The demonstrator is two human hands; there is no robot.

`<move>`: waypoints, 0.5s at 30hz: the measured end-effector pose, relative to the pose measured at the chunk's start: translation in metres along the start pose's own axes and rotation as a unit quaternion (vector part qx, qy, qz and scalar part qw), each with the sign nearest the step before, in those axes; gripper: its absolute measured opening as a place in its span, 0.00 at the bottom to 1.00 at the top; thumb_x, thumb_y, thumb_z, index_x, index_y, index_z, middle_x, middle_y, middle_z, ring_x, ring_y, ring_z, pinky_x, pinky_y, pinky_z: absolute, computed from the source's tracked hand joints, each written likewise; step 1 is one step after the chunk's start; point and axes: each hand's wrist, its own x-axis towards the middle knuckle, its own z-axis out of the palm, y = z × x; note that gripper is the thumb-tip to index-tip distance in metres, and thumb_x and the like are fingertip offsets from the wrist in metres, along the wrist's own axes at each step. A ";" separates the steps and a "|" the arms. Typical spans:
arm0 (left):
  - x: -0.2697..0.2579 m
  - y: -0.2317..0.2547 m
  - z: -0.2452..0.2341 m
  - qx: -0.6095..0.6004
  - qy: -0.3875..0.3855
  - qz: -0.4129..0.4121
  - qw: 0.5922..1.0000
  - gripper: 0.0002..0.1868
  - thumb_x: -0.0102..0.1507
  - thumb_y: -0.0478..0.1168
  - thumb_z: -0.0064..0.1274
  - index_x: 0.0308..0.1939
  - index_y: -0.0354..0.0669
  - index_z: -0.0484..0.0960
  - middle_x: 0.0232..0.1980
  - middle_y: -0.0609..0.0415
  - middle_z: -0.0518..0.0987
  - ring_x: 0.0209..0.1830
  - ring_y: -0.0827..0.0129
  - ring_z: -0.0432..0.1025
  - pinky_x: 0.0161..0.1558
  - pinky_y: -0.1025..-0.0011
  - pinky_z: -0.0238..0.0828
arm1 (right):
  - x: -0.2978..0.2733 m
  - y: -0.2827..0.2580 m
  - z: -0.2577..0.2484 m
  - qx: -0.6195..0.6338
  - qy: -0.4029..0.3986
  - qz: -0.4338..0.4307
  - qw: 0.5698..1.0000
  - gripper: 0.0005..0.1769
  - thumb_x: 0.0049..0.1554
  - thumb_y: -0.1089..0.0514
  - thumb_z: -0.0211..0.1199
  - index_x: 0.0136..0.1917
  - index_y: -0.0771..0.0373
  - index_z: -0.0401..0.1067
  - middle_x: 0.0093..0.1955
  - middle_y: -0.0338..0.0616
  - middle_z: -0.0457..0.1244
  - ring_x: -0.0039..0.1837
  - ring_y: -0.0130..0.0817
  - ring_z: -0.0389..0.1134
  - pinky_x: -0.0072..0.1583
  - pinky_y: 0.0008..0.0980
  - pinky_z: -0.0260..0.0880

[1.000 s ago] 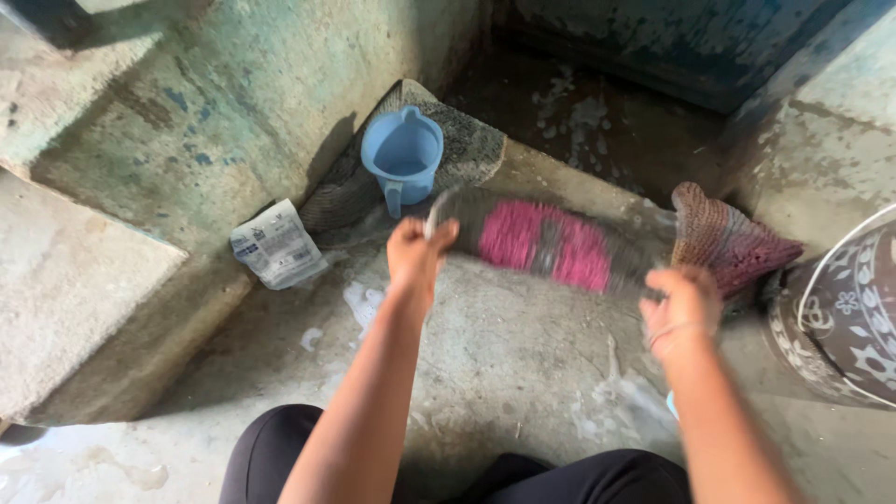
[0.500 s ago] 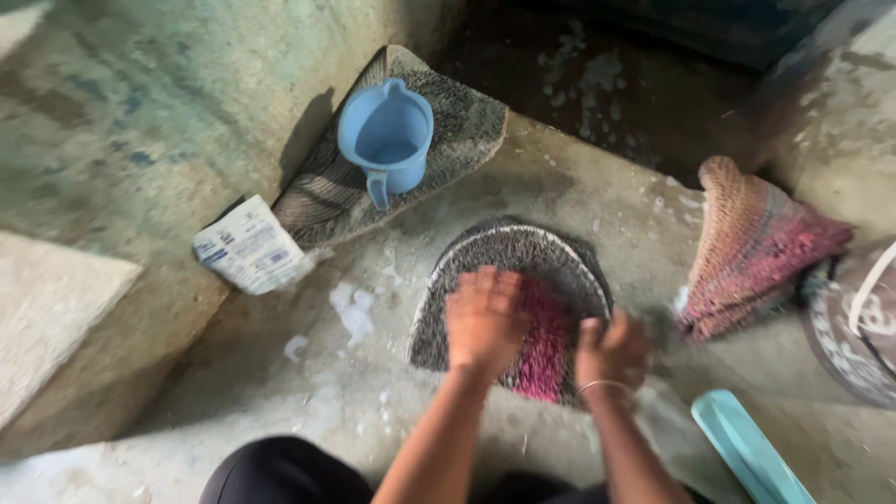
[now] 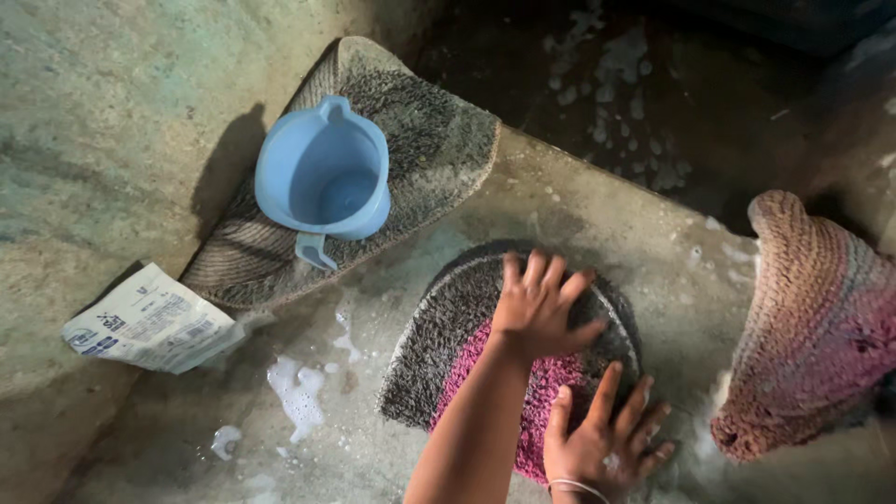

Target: The person scrubs two rugs on a concrete floor with soapy water, wrings them out, and rinses them by pouring water from a blue jug.

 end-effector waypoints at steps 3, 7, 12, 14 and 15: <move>0.021 -0.007 0.010 -0.023 0.026 0.022 0.999 0.32 0.66 0.68 0.42 0.56 0.48 0.80 0.62 0.48 0.79 0.71 0.53 0.64 0.70 0.48 0.59 | -0.002 -0.001 -0.001 0.007 0.010 0.001 1.000 0.43 0.58 0.30 0.50 0.81 0.48 0.58 0.85 0.56 0.47 0.83 0.68 0.46 0.74 0.78 0.42; 0.038 -0.005 0.024 -0.019 0.000 0.023 1.000 0.31 0.70 0.67 0.38 0.44 0.48 0.86 0.48 0.47 0.84 0.60 0.54 0.74 0.63 0.54 0.67 | -0.002 0.004 0.001 -0.006 0.008 -0.009 1.000 0.43 0.57 0.30 0.51 0.80 0.49 0.59 0.84 0.58 0.49 0.81 0.69 0.48 0.73 0.78 0.44; 0.028 -0.008 0.010 -0.067 -0.019 -0.004 0.998 0.34 0.68 0.69 0.34 0.54 0.48 0.83 0.56 0.45 0.82 0.60 0.50 0.74 0.63 0.52 0.68 | -0.001 0.001 -0.003 -0.004 0.026 -0.014 1.000 0.42 0.58 0.31 0.52 0.80 0.49 0.59 0.83 0.58 0.52 0.81 0.70 0.50 0.73 0.78 0.47; -0.002 -0.025 0.009 -0.082 0.093 -0.010 0.992 0.37 0.62 0.72 0.37 0.54 0.48 0.83 0.63 0.46 0.78 0.68 0.49 0.68 0.68 0.51 0.62 | -0.002 0.000 -0.005 -0.009 0.015 -0.013 1.000 0.42 0.58 0.31 0.52 0.80 0.48 0.60 0.83 0.56 0.52 0.81 0.69 0.50 0.72 0.79 0.47; -0.013 -0.038 0.010 -0.108 0.042 -0.128 0.985 0.40 0.63 0.72 0.36 0.62 0.47 0.75 0.68 0.44 0.72 0.70 0.51 0.65 0.70 0.51 0.59 | -0.001 0.001 -0.005 -0.013 0.010 -0.012 1.000 0.42 0.57 0.31 0.52 0.80 0.48 0.60 0.83 0.55 0.52 0.81 0.68 0.50 0.72 0.79 0.47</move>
